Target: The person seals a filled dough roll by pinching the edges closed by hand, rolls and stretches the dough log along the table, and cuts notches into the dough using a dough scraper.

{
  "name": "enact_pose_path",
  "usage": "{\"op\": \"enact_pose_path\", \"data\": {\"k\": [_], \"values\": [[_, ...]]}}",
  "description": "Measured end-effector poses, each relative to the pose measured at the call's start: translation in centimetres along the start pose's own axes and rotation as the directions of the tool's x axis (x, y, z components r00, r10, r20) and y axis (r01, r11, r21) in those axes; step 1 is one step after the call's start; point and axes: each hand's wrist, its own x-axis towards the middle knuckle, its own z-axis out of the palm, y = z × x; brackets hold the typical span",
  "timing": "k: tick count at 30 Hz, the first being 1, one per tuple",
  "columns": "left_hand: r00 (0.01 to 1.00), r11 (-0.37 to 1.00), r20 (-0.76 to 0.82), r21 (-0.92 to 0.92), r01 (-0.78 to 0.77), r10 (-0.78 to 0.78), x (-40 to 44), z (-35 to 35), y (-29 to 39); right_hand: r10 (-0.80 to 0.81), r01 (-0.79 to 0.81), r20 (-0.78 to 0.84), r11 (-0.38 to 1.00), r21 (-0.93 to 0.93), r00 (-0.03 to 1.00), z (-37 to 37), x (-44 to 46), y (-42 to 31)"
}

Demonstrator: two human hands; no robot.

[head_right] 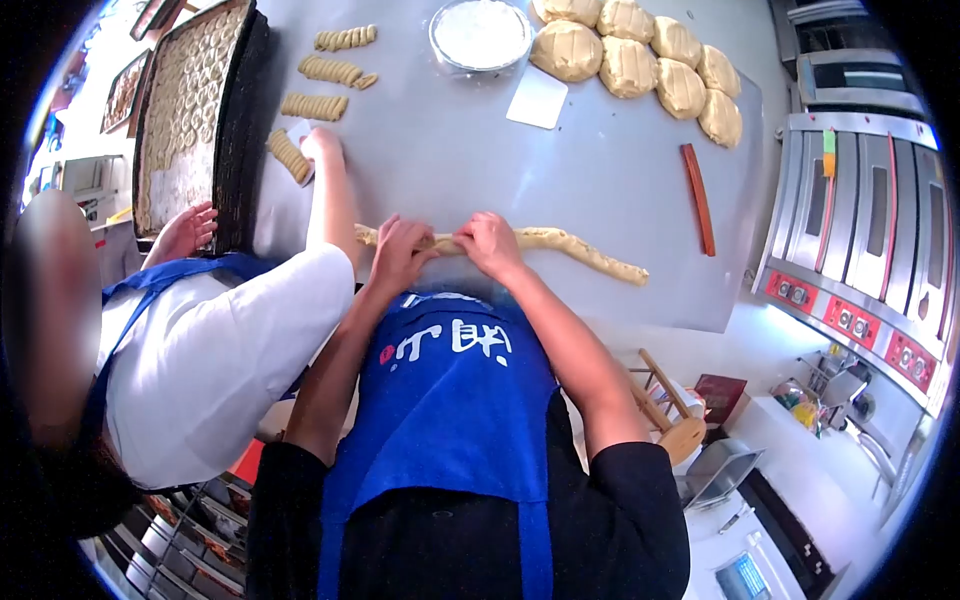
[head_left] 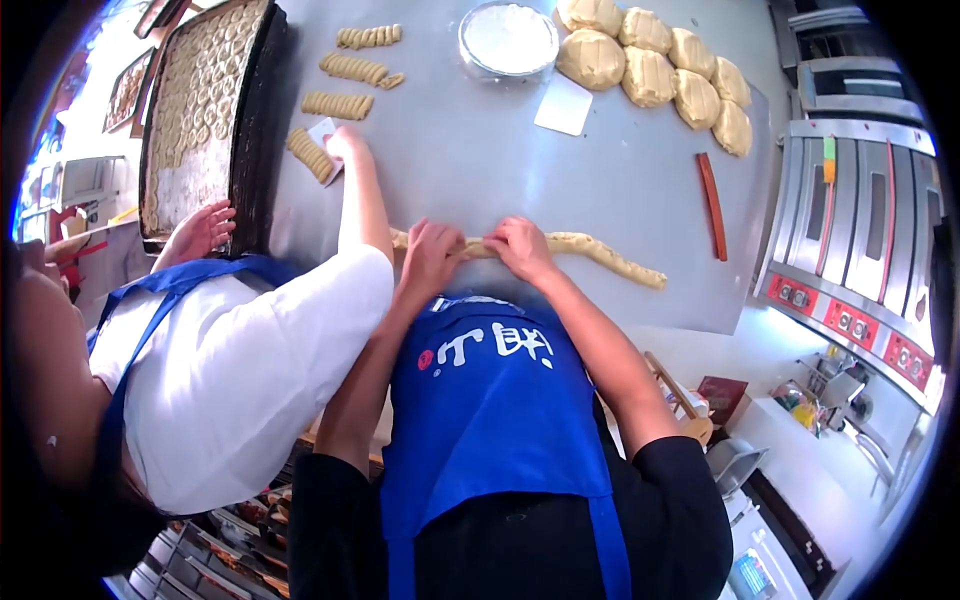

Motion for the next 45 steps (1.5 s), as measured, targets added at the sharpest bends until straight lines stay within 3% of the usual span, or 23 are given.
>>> {"op": "enact_pose_path", "data": {"k": [1,3,4,7,9,13,16,19,21,22,24,27,30,34,36,39,42,45], "values": [[1.000,1.000,0.007,-0.003,0.000,0.000,-0.4,0.2,-0.6,0.007,-0.007,0.001,1.000,0.002,1.000,0.3,-0.2,-0.4],[0.996,0.997,-0.046,-0.009,-0.081,0.080,-0.6,0.7,-1.8,-0.194,0.208,-0.219,0.977,0.043,0.956,1.4,-0.1,-1.1],[0.996,0.997,-0.047,-0.009,-0.075,0.074,-0.4,0.8,-2.3,-0.196,0.210,-0.213,0.977,0.045,0.957,1.9,-0.1,-0.9],[0.999,0.999,0.053,-0.042,-0.007,0.009,0.5,0.3,-2.2,-0.161,0.163,-0.116,0.987,0.002,0.980,2.4,0.3,-1.1],[0.998,0.981,-0.017,-0.185,0.062,-0.066,1.0,0.0,-1.5,0.028,-0.026,-0.022,0.997,0.077,0.999,2.1,0.6,-1.2],[0.989,0.962,0.027,-0.230,0.149,-0.147,1.0,0.4,-0.8,0.090,-0.084,-0.038,0.986,0.147,0.995,2.4,0.9,-1.6],[0.980,0.962,0.033,-0.190,0.199,-0.196,0.8,1.0,-1.3,0.020,-0.019,-0.016,0.999,0.038,1.000,2.4,1.1,-1.5],[0.982,0.969,-0.034,-0.171,0.178,-0.186,0.3,-0.2,-2.2,0.061,-0.061,0.049,0.998,0.006,0.997,2.0,1.4,-2.3],[0.993,0.999,-0.115,-0.010,0.032,-0.033,-0.8,-1.4,-2.9,-0.017,0.020,-0.097,0.999,0.034,0.995,2.1,0.6,-3.1],[0.990,0.999,-0.137,0.045,-0.011,0.018,-1.3,-1.8,-3.2,-0.016,0.019,-0.093,0.999,0.032,0.996,2.2,0.4,-3.4],[0.998,0.998,-0.053,0.061,-0.021,0.024,-1.8,-1.8,-4.1,-0.266,0.268,-0.167,0.963,-0.011,0.949,2.7,0.1,-3.9],[0.998,1.000,0.049,0.006,0.024,-0.024,-1.0,-1.6,-4.8,-0.203,0.204,-0.102,0.979,0.002,0.974,3.9,0.4,-3.2],[0.994,0.985,-0.030,-0.138,0.099,-0.104,-1.0,-1.6,-4.2,-0.178,0.177,-0.120,0.984,-0.017,0.977,3.9,0.9,-3.4],[0.990,0.979,-0.019,-0.157,0.133,-0.138,-0.9,-1.7,-3.5,-0.197,0.198,-0.171,0.980,-0.011,0.965,4.6,1.5,-4.7],[0.969,0.967,0.088,-0.091,0.240,-0.232,-0.6,-1.8,-3.5,-0.082,0.080,-0.086,0.997,-0.023,0.993,4.7,1.8,-5.5],[0.971,0.967,0.101,-0.113,0.229,-0.218,-0.5,-2.1,-3.8,-0.024,0.023,-0.053,1.000,-0.020,0.998,4.0,2.2,-6.1],[0.986,0.986,-0.025,0.018,0.165,-0.165,-1.2,-3.5,-3.8,-0.162,0.168,-0.151,0.985,0.030,0.975,4.9,2.1,-6.0],[0.998,0.986,-0.018,0.154,0.067,-0.065,-1.8,-6.3,-3.4,-0.173,0.169,-0.167,0.985,-0.037,0.971,5.7,2.0,-6.0]]}}
